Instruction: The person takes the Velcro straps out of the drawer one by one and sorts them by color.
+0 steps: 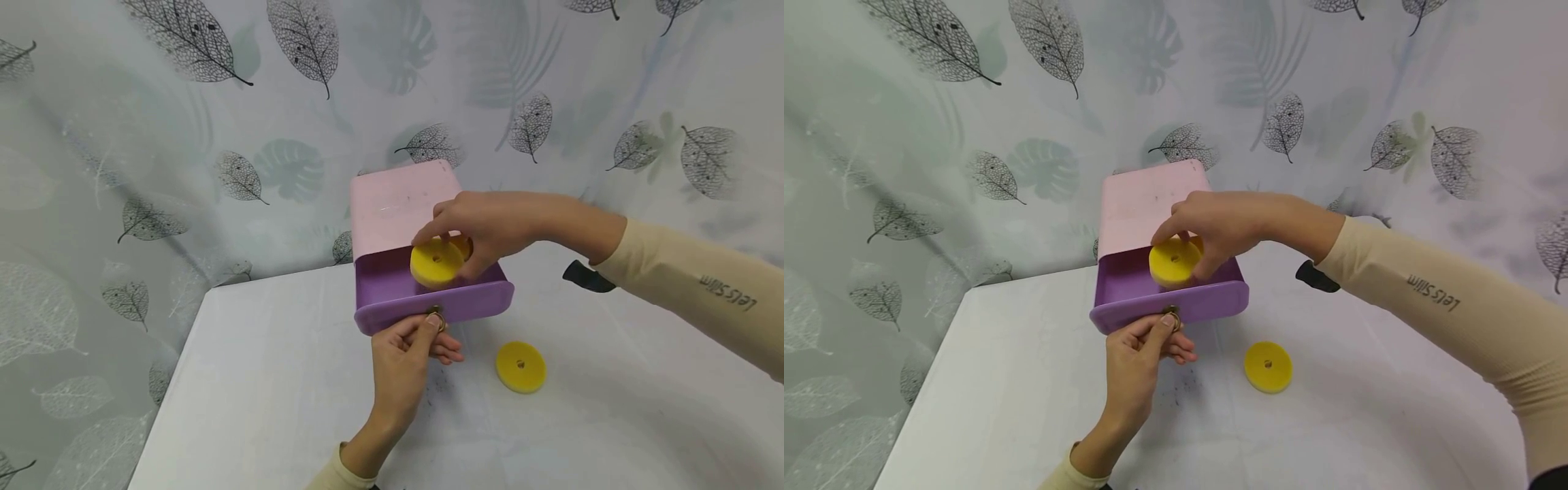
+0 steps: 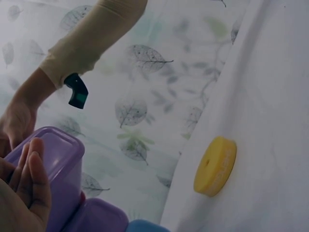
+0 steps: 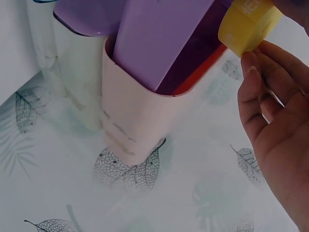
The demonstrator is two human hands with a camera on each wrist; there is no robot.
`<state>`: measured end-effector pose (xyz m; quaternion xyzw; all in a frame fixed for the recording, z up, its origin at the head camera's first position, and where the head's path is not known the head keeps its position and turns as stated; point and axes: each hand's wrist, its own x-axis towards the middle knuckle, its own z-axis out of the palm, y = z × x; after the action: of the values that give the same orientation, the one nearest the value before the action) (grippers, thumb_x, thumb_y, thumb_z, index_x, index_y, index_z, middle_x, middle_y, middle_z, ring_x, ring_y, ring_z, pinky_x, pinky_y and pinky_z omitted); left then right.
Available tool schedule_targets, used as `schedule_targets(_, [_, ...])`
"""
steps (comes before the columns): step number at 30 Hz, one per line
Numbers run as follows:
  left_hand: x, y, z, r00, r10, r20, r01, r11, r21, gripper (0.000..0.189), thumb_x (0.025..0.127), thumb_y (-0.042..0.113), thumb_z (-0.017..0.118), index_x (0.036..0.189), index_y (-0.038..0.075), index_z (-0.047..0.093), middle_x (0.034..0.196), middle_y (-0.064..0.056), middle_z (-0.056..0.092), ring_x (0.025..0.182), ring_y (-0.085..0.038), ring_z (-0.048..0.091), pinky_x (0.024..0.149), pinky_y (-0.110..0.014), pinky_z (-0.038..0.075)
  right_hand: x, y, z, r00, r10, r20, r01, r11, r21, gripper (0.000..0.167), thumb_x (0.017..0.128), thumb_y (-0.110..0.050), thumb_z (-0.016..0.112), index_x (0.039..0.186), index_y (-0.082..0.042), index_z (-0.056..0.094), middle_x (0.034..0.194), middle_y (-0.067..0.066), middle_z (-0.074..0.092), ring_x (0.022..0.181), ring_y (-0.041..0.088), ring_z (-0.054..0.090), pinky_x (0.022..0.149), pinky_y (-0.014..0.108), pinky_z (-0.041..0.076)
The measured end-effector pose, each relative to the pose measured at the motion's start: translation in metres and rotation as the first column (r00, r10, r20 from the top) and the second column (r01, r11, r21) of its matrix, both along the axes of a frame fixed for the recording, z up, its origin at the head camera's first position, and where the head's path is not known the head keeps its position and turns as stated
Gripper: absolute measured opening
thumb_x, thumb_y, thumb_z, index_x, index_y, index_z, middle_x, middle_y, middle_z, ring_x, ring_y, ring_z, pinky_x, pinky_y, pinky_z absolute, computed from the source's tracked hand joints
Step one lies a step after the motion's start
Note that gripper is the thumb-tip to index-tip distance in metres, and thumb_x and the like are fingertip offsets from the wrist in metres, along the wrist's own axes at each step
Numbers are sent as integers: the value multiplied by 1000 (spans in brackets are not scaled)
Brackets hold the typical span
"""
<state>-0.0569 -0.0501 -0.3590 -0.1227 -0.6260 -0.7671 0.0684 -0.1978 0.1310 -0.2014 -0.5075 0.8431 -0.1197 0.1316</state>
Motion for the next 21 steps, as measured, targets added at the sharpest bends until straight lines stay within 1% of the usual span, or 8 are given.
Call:
schedule_targets(6, [0,0,0,1000,3,-3,-3,1000,0,32,108,22,61,95,-5,73,79,-16,74,64,-34,74,62,-41,64,1,2,5,1000,-13,-15,13,1000,4,61,83,-17,87,141,-17,65,111,1,63,87,16,60,72,33,56])
schedule_targets(10, [0,1,0,1000,5,-1,-5,1000,5,31,107,22,62,95,-5,73,78,-17,74,63,-34,74,62,-41,64,2,5,9,1000,-16,-16,15,1000,-11,61,82,-15,87,139,-16,66,111,0,63,92,16,60,73,32,57])
schedule_targets(14, [0,1,0,1000,6,-5,-6,1000,7,31,107,21,62,94,-5,73,78,-17,74,63,-34,74,61,-40,64,2,10,12,999,-16,-35,15,1000,-25,60,82,-16,88,138,-16,67,112,-1,63,99,16,60,78,34,58])
schedule_targets(17, [0,1,0,1000,5,-7,-5,1000,9,31,107,21,62,94,-5,73,78,-17,74,62,-34,74,61,-40,64,2,15,15,998,-24,-52,23,999,-26,60,82,-17,88,138,-16,67,113,-2,64,100,15,60,80,36,57])
schedule_targets(21, [0,1,0,1000,6,-10,-6,1000,10,31,107,21,62,95,-5,72,78,-17,74,62,-34,73,61,-40,64,3,21,18,998,-40,-57,39,999,-24,60,82,-18,89,138,-16,67,114,-3,65,101,14,61,81,35,57])
